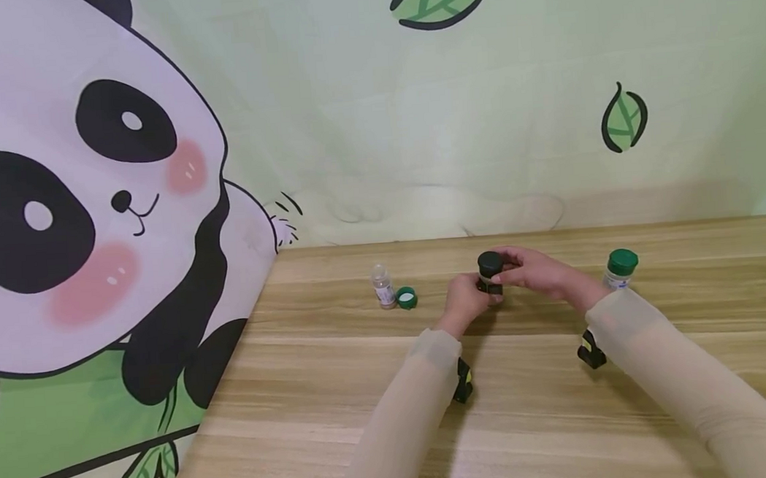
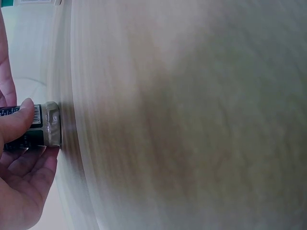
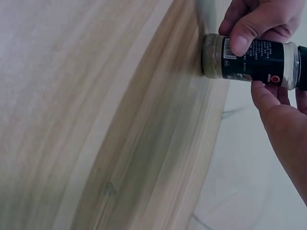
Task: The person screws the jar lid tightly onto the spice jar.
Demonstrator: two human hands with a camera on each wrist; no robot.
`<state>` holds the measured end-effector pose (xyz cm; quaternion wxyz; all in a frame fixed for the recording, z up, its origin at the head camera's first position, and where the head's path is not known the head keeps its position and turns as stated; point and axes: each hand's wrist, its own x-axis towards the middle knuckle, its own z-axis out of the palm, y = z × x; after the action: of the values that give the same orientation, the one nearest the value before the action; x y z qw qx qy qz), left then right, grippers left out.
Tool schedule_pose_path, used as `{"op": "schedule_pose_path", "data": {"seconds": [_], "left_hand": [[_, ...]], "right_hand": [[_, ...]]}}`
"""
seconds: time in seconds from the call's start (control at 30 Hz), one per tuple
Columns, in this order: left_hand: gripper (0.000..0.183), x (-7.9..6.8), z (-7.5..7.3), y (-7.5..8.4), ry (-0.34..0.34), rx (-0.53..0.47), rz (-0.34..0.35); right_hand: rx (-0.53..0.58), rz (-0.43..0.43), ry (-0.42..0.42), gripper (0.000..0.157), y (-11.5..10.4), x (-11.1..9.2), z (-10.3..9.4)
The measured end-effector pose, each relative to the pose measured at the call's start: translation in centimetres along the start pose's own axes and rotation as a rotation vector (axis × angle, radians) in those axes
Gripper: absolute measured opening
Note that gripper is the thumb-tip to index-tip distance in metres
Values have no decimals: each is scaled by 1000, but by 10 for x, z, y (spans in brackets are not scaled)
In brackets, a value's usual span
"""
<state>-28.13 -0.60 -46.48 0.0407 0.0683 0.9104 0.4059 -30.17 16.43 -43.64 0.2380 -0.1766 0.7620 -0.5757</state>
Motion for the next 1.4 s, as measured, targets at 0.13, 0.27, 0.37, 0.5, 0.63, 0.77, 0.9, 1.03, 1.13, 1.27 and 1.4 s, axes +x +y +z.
{"op": "schedule_pose_path", "data": {"seconds": [0.13,0.27,0.37,0.5,0.63,0.77,0.9,1.03,1.13,1.27,1.4], "left_hand": [[30,0,0,0,10,1,3],[31,0,0,0,12,-2,4],[31,0,0,0,8,-9,1],[31,0,0,0,4,-20,0],[30,1,-1,0,11,-14,10],[30,1,0,0,9,-18,6],[30,-1,-1,1,5,-32,-5],[30,-2,-1,2,3,-33,-11],[31,-2,0,1,3,-23,-5],[31,0,0,-1,6,-8,1],[31,1,1,-1,8,-2,0]], "right_hand": [[14,8,-21,59,1,2,-2],[13,6,-17,58,1,2,-2],[-9,2,-6,58,0,0,-1],[-18,2,12,58,-2,-1,2],[-14,0,29,57,-4,-1,4],[-28,-4,53,54,-3,0,6],[-48,1,70,52,-4,-1,8],[-64,7,85,52,-5,-3,10],[-63,15,103,53,-5,-2,12],[-58,13,128,54,-5,-3,14],[-52,5,142,54,-6,-4,15]]}}
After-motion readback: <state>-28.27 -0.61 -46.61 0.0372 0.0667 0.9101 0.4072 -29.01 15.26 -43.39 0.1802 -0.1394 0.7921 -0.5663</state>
